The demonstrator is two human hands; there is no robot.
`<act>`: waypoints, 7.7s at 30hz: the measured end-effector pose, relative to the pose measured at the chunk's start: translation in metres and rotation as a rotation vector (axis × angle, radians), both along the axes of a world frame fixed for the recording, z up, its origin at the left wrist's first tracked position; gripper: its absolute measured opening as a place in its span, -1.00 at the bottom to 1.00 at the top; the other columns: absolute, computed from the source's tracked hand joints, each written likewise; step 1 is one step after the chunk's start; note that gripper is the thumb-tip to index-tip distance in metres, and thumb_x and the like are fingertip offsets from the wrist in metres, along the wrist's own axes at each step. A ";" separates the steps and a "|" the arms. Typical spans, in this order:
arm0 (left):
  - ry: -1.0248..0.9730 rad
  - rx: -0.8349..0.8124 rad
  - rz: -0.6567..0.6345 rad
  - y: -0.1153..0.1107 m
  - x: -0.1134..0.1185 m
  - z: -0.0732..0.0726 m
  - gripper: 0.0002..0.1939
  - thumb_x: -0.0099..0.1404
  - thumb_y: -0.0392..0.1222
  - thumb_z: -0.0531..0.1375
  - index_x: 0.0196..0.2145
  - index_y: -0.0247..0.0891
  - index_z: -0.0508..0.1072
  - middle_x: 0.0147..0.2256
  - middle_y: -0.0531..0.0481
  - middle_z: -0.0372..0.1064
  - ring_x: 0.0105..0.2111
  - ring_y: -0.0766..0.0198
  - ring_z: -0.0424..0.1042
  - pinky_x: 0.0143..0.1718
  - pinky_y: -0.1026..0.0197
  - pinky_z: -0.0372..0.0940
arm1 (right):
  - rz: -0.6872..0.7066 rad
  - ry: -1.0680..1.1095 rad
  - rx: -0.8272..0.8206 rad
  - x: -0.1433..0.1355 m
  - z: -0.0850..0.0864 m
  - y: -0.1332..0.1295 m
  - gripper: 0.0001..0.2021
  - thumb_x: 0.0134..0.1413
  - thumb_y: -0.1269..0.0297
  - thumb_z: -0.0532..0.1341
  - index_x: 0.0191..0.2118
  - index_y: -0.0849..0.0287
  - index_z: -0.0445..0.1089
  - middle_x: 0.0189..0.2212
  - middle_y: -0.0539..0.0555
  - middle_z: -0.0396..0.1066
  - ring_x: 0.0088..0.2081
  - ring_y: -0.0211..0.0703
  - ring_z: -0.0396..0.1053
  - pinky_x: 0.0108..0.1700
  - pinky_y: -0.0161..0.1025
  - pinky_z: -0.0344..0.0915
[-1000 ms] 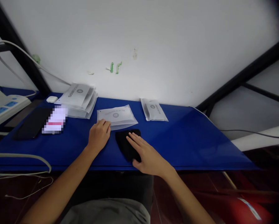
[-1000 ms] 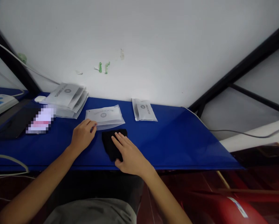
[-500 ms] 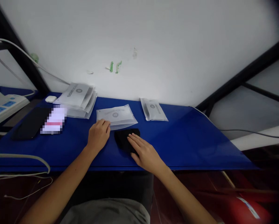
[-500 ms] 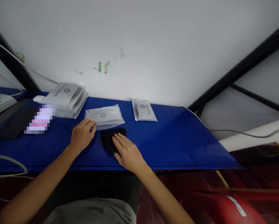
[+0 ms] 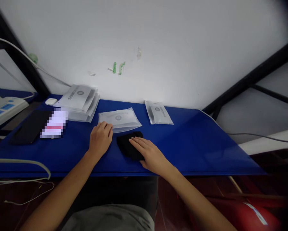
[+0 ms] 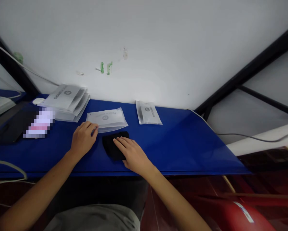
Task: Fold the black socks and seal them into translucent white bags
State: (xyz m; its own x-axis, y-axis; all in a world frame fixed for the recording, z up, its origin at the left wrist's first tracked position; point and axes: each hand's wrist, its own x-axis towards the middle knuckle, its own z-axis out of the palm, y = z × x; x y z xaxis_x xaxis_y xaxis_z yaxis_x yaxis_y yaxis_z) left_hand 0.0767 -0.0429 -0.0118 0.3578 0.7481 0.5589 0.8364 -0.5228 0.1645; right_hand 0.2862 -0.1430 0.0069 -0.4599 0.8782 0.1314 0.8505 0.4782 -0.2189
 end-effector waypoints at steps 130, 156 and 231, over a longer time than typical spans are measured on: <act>0.304 -0.327 0.189 0.005 0.035 0.035 -0.61 0.36 -0.42 -0.12 0.06 -0.41 0.32 -0.15 -0.23 0.46 -0.17 0.04 0.49 -0.19 0.04 0.36 | -0.225 -0.183 0.017 -0.033 0.017 0.118 -0.55 0.21 0.46 0.07 0.21 0.21 0.10 0.09 0.24 0.34 0.03 0.01 0.38 0.00 -0.12 0.32; 0.271 -0.394 0.105 0.070 0.064 0.020 -0.59 0.30 -0.53 -0.11 0.03 -0.52 0.33 -0.04 -0.39 0.40 -0.03 0.07 0.43 -0.01 0.08 0.32 | -0.438 -0.204 -0.021 -0.047 -0.002 0.164 -0.58 0.24 0.54 -0.09 0.17 0.42 0.18 0.13 0.39 0.28 0.17 -0.04 0.26 0.13 -0.16 0.22; 0.150 -0.102 0.033 0.028 0.005 0.041 -0.73 0.36 -0.26 0.01 -0.30 -0.26 0.51 -0.30 -0.09 0.43 -0.23 0.11 0.39 -0.38 0.17 0.20 | 0.115 -0.194 0.801 -0.006 0.014 0.028 -0.74 0.21 0.54 0.06 -0.06 0.28 0.43 -0.10 0.17 0.51 -0.05 -0.03 0.41 -0.10 -0.14 0.43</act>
